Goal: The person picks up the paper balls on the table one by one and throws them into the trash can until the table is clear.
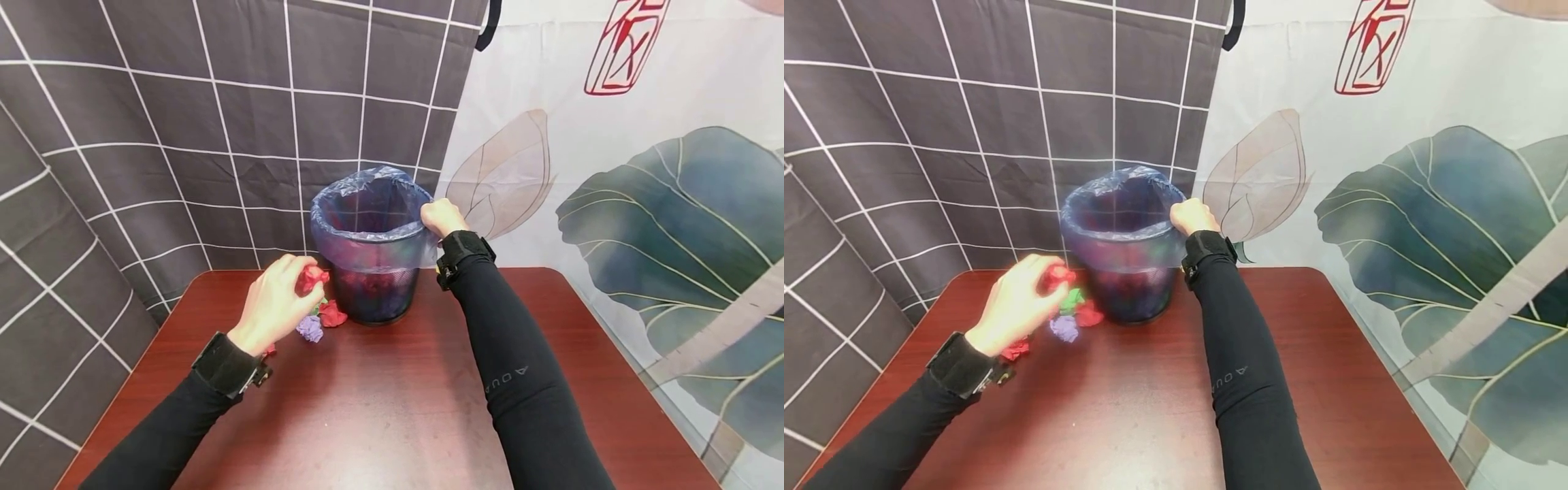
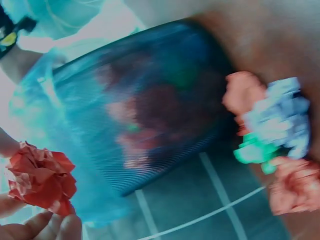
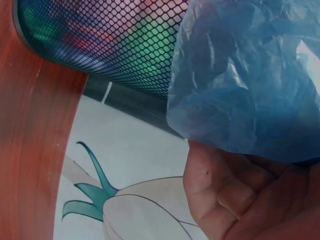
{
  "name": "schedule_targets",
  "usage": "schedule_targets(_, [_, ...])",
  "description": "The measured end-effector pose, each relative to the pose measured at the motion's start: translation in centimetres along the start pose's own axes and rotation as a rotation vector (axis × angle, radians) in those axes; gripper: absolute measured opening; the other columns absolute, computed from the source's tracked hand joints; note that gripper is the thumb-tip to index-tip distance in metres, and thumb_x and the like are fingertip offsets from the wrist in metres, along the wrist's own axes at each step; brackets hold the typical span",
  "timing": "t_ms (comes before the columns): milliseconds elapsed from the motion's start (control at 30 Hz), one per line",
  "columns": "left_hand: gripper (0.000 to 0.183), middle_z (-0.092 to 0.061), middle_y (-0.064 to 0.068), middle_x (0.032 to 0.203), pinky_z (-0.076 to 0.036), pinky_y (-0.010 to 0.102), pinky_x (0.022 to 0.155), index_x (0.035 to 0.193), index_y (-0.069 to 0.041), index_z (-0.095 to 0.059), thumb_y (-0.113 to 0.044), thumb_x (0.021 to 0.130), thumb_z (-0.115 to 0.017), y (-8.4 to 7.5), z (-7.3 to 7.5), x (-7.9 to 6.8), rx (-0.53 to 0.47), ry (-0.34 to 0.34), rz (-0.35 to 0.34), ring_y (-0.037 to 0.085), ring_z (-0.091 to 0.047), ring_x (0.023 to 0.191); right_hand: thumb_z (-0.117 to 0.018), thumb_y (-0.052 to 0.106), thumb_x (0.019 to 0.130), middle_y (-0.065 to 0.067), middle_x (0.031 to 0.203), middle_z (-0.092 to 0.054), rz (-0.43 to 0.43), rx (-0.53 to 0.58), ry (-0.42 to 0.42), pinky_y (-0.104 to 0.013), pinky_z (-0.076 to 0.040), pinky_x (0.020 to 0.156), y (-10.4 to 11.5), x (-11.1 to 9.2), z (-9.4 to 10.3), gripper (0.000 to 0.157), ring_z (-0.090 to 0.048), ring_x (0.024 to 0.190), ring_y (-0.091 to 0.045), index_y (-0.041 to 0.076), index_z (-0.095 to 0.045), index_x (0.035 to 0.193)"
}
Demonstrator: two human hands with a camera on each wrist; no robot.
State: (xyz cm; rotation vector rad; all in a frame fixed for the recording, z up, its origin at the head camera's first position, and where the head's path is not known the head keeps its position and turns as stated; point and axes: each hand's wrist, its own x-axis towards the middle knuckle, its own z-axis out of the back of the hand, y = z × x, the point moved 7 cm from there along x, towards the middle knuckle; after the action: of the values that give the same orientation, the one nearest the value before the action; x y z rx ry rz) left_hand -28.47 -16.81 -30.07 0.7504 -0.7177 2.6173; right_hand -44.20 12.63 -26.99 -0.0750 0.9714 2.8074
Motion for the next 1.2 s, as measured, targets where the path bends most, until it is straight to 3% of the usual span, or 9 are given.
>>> schedule_targets(200, [0.037,-0.066,0.007,0.105,-0.055,0.046,0.071,0.117,-0.013,-0.068,-0.03,0.085,-0.069,-2.5,2.6,3.3,0.005,-0.132,-0.096,0.025,-0.062,0.092,-0.033,0.027,0.094,-0.026,0.133,-0.057,0.013,-0.015,-0.005,-0.041,-0.058,0.055,0.1,0.0,-0.1,0.054,-0.061,0.106,-0.04,-0.004,-0.057,0.132])
schedule_targets(333, [0.038,-0.066,0.008,0.108,-0.055,0.048,0.075,0.119,-0.012,-0.068,-0.031,0.086,-0.067,-3.5,3.5,5.6,-0.003,-0.169,-0.107,0.027,-0.062,0.097,-0.033,0.028,0.094,-0.026,0.133,-0.057,0.011,-0.016,-0.005,-0.04,-0.058,0.055,-0.2,0.2,-0.2,0.055,-0.062,0.102,-0.04,-0.004,-0.057,0.131])
schedule_targets(467, [0.04,-0.066,0.007,0.114,-0.054,0.05,0.078,0.123,-0.015,-0.066,-0.034,0.088,-0.065,-3.6,3.5,7.6,-0.002,-0.143,-0.059,0.027,-0.061,0.103,-0.032,0.029,0.094,-0.025,0.133,-0.057,0.008,-0.016,0.004,-0.04,-0.058,0.054,-0.3,0.4,-0.4,0.055,-0.062,0.1,-0.039,-0.003,-0.057,0.132])
schedule_targets(633, [0.046,-0.065,0.007,0.121,-0.054,0.05,0.083,0.13,-0.018,-0.063,-0.038,0.089,-0.062,-3.1,2.2,9.5,0.023,-0.044,0.017,0.028,-0.06,0.109,-0.032,0.028,0.095,-0.026,0.132,-0.057,0.01,-0.014,0.001,-0.04,-0.058,0.054,-0.3,0.5,-0.3,0.055,-0.062,0.1,-0.039,-0.004,-0.057,0.132])
schedule_targets(900, [0.056,-0.063,0.012,0.13,-0.051,0.053,0.091,0.141,-0.018,-0.056,-0.04,0.09,-0.06,-2.8,0.6,10.5,0.03,0.059,0.073,0.033,-0.057,0.118,-0.033,0.028,0.095,-0.026,0.134,-0.056,0.015,-0.007,0.004,-0.041,-0.059,0.055,-0.2,0.5,-0.4,0.055,-0.061,0.106,-0.04,-0.004,-0.057,0.132])
schedule_targets(1033, [0.058,-0.06,0.012,0.136,-0.049,0.055,0.096,0.143,-0.019,-0.054,-0.04,0.09,-0.061,-2.6,0.5,10.3,0.021,0.059,0.087,0.033,-0.054,0.126,-0.032,0.028,0.095,-0.026,0.133,-0.056,0.014,-0.002,0.006,-0.042,-0.059,0.055,-0.3,0.6,-0.4,0.055,-0.061,0.106,-0.04,-0.003,-0.057,0.133])
schedule_targets(1200, [0.051,-0.062,0.01,0.132,-0.05,0.055,0.093,0.137,-0.017,-0.06,-0.038,0.09,-0.061,-2.0,0.8,9.4,0.007,0.02,0.097,0.031,-0.054,0.125,-0.033,0.028,0.095,-0.026,0.133,-0.057,0.013,0.01,0.004,-0.042,-0.059,0.055,-0.3,0.6,-0.3,0.055,-0.061,0.106,-0.04,-0.004,-0.057,0.132])
